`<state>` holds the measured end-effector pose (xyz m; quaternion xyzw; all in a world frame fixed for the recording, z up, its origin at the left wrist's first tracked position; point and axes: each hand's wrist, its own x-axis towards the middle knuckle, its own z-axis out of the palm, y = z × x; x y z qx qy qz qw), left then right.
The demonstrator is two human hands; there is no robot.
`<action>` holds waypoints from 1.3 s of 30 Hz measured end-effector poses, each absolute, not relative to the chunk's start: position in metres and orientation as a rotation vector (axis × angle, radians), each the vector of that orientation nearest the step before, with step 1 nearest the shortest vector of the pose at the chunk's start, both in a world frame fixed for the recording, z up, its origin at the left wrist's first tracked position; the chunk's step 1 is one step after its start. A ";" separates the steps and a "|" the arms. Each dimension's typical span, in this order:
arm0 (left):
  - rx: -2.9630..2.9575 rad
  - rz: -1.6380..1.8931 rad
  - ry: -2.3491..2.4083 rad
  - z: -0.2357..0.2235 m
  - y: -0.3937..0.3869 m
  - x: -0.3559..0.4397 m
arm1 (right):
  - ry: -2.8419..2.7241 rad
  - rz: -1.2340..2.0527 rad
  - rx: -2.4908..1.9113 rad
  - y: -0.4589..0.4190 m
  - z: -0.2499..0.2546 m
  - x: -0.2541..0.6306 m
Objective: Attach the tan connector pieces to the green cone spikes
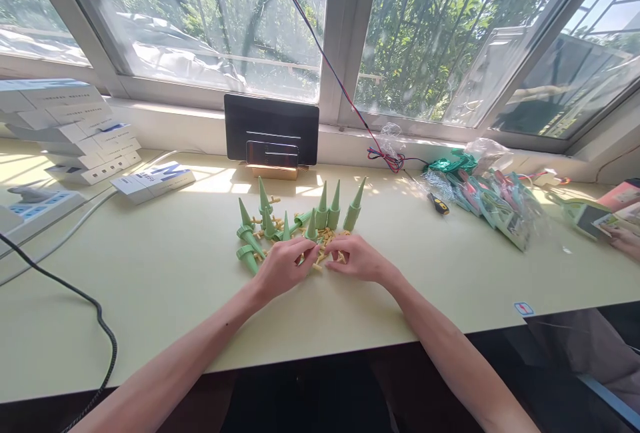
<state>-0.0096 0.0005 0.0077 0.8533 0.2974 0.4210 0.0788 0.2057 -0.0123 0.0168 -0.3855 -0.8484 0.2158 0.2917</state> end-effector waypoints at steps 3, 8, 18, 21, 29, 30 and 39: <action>2.548 1.265 0.882 0.008 0.000 -0.009 | -2.290 0.564 -1.044 -0.013 0.015 0.206; 2.553 1.273 0.877 0.008 0.000 -0.008 | -2.345 0.551 -1.089 -0.013 0.013 0.207; 2.560 1.278 0.889 0.008 -0.001 -0.007 | -2.270 0.443 -1.140 -0.011 0.010 0.204; 2.544 1.280 0.891 0.010 -0.002 -0.007 | -2.102 0.481 -1.152 -0.013 0.013 0.203; 2.517 1.227 0.901 0.011 -0.002 -0.006 | -1.679 0.785 -1.069 -0.020 0.019 0.197; 2.519 1.208 0.903 0.010 -0.002 -0.006 | -1.644 0.827 -1.047 -0.020 0.019 0.196; 2.552 1.154 0.865 0.006 0.000 -0.008 | -1.574 1.007 -0.942 -0.023 0.020 0.189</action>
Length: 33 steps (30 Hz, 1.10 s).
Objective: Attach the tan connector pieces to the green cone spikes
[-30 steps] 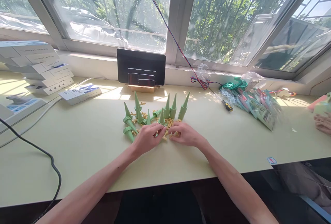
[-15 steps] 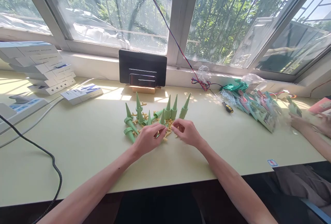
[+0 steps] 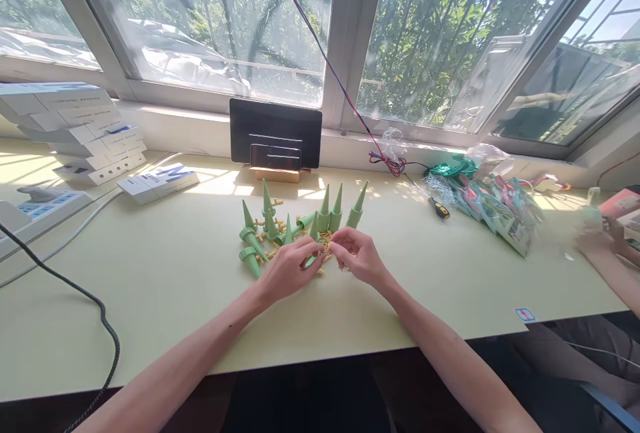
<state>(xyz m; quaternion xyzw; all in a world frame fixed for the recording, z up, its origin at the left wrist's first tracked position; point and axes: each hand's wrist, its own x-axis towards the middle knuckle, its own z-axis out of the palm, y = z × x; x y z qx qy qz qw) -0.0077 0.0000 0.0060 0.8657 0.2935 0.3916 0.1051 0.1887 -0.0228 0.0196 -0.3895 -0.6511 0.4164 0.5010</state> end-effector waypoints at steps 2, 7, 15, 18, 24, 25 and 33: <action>2.555 1.160 0.855 0.006 0.000 -0.008 | -1.586 0.994 -0.945 -0.023 0.019 0.189; 2.563 1.167 0.850 0.007 0.000 -0.007 | -1.599 0.978 -0.939 -0.022 0.018 0.189; 2.560 1.168 0.855 0.009 -0.001 -0.006 | -1.601 1.004 -0.939 -0.022 0.017 0.189; 2.564 1.184 0.837 0.010 -0.001 -0.006 | -1.603 1.008 -0.939 -0.022 0.017 0.190; 2.528 1.241 0.878 0.010 -0.001 -0.006 | -1.637 0.944 -0.974 -0.022 0.017 0.191; 2.523 1.242 0.882 0.010 -0.001 -0.006 | -1.640 0.933 -0.983 -0.022 0.017 0.191; 2.492 1.254 0.892 0.010 -0.001 -0.006 | -1.666 0.850 -1.034 -0.022 0.020 0.188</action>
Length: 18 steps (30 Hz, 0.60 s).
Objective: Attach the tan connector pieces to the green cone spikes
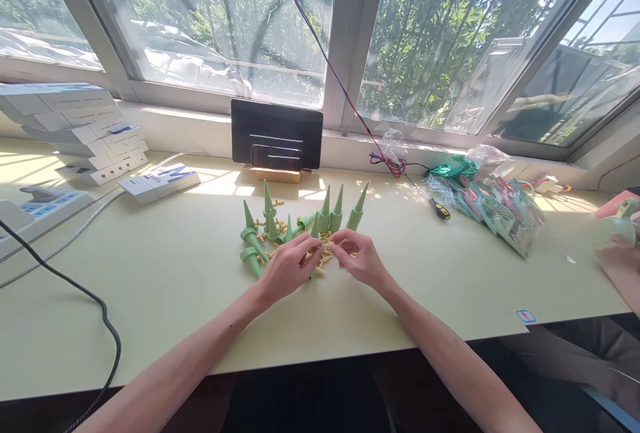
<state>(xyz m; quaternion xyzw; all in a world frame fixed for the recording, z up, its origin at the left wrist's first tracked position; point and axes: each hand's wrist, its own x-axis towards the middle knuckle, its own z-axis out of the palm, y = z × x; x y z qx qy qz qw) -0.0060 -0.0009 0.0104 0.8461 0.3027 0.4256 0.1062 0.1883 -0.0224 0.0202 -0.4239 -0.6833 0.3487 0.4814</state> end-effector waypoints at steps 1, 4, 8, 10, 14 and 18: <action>2.490 1.255 0.891 0.010 -0.001 -0.006 | -1.667 0.845 -1.034 -0.022 0.020 0.188; 2.488 1.251 0.903 0.008 0.000 -0.006 | -1.667 0.840 -1.026 -0.022 0.020 0.187; 2.502 1.235 0.915 0.007 0.000 -0.007 | -1.677 0.838 -1.012 -0.021 0.018 0.187; 2.502 1.246 0.926 0.007 0.000 -0.007 | -1.677 0.818 -1.020 -0.021 0.017 0.187; 2.443 1.386 1.036 0.008 0.003 -0.010 | -1.621 0.815 -1.067 -0.018 0.013 0.187; 2.470 1.347 1.142 0.008 0.004 -0.010 | -1.520 0.816 -1.082 -0.016 0.010 0.187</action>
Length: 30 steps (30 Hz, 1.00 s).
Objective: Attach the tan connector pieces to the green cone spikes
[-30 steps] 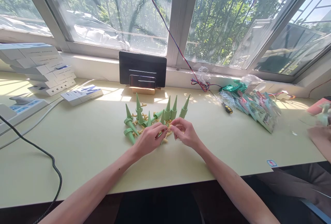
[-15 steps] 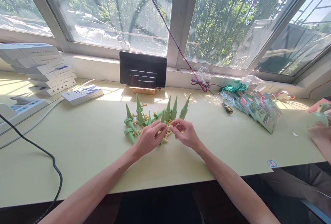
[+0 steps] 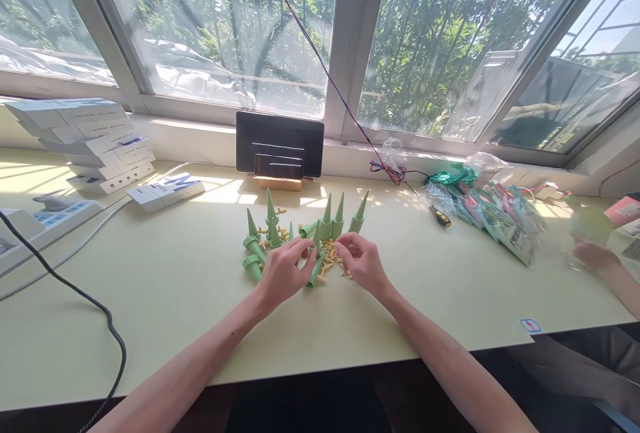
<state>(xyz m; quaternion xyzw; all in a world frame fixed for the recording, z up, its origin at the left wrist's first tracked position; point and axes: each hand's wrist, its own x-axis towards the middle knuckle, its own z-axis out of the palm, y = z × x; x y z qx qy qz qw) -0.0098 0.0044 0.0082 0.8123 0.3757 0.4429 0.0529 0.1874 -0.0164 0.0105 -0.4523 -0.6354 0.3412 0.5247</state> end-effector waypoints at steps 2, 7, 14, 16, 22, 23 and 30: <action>2.513 1.230 1.187 0.008 0.004 -0.009 | -1.487 0.797 -1.085 -0.016 0.011 0.188; 2.554 1.014 1.293 0.007 0.001 -0.008 | -1.466 0.802 -1.081 -0.016 0.011 0.187; 2.629 0.839 1.323 0.006 0.003 -0.008 | -1.473 0.805 -1.094 -0.017 0.010 0.186; 2.661 0.806 1.324 0.005 0.003 -0.008 | -1.476 0.802 -1.094 -0.016 0.009 0.186; 2.718 0.772 1.309 0.005 0.002 -0.008 | -1.486 0.792 -1.095 -0.015 0.007 0.187; 2.724 0.765 1.301 0.006 0.001 -0.008 | -1.490 0.789 -1.099 -0.015 0.006 0.187; 2.753 0.674 1.308 0.010 -0.004 -0.006 | -1.498 0.779 -1.112 -0.015 0.007 0.188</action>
